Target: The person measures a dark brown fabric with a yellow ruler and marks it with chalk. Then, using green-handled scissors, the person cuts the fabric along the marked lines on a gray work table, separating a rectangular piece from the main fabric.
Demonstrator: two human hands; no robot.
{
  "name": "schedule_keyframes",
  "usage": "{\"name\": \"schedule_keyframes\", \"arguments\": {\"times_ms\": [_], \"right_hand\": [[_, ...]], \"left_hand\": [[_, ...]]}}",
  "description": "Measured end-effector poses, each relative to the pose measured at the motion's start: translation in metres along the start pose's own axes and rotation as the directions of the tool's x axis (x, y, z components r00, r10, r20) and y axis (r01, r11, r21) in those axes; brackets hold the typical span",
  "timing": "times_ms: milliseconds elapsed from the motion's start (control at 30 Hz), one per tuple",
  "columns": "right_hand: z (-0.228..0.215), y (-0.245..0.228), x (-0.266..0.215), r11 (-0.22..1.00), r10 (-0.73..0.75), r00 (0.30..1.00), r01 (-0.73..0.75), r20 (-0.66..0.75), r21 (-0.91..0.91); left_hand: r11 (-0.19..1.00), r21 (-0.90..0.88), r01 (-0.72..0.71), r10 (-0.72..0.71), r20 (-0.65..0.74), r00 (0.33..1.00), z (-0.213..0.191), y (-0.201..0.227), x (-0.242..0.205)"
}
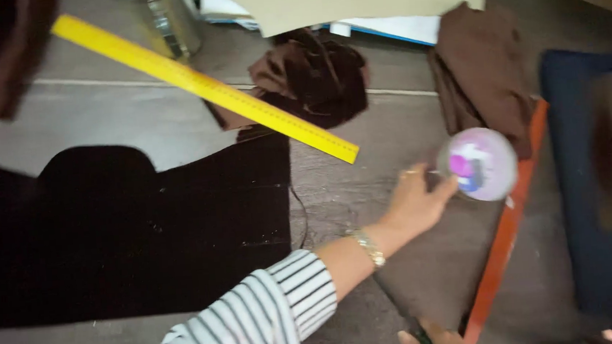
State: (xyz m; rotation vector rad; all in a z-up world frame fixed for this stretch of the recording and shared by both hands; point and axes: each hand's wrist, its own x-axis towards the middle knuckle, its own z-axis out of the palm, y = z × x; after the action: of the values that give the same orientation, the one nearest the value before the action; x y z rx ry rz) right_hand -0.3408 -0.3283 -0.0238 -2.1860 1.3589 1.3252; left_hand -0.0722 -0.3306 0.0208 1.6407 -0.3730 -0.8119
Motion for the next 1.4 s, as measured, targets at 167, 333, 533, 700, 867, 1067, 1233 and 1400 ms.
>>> {"name": "schedule_keyframes", "arguments": {"times_ms": [167,333,533,700,867,1067,1233,1400], "right_hand": [[-0.097,-0.03,-0.042,0.992,-0.024,0.999,0.026,-0.021,0.121],[-0.162,-0.007,0.045,0.839,-0.538,0.842,0.532,0.029,0.109],[-0.245,-0.108,0.016,0.846,-0.52,0.785,0.529,0.336,0.072],[-0.269,-0.161,0.005,0.785,-0.568,0.542,0.584,0.62,0.208],[-0.284,-0.187,-0.005,0.793,-0.492,0.654,0.609,0.575,-0.014],[-0.296,-0.208,-0.027,0.757,-0.343,0.844,0.509,0.413,-0.41],[-0.296,-0.202,0.008,0.679,-0.402,0.852,0.523,0.334,-0.516],[-0.289,-0.196,0.041,0.496,-0.536,0.756,0.643,0.377,-0.584]], "left_hand": [[0.944,0.139,-0.3,0.313,-0.087,0.946,-0.076,0.024,-0.044],[0.575,0.645,-0.503,0.665,-0.011,0.747,-0.173,-0.029,-0.105],[0.293,0.878,-0.377,0.518,0.186,0.835,-0.222,-0.064,-0.15],[0.237,0.868,-0.436,0.547,0.252,0.799,-0.22,-0.063,-0.152],[0.25,0.871,-0.424,0.52,0.248,0.817,-0.217,-0.073,-0.151],[0.254,0.876,-0.41,0.512,0.238,0.825,-0.215,-0.078,-0.151],[0.238,0.883,-0.404,0.496,0.246,0.832,-0.215,-0.081,-0.151],[0.222,0.889,-0.399,0.464,0.264,0.846,-0.215,-0.084,-0.15]]}}
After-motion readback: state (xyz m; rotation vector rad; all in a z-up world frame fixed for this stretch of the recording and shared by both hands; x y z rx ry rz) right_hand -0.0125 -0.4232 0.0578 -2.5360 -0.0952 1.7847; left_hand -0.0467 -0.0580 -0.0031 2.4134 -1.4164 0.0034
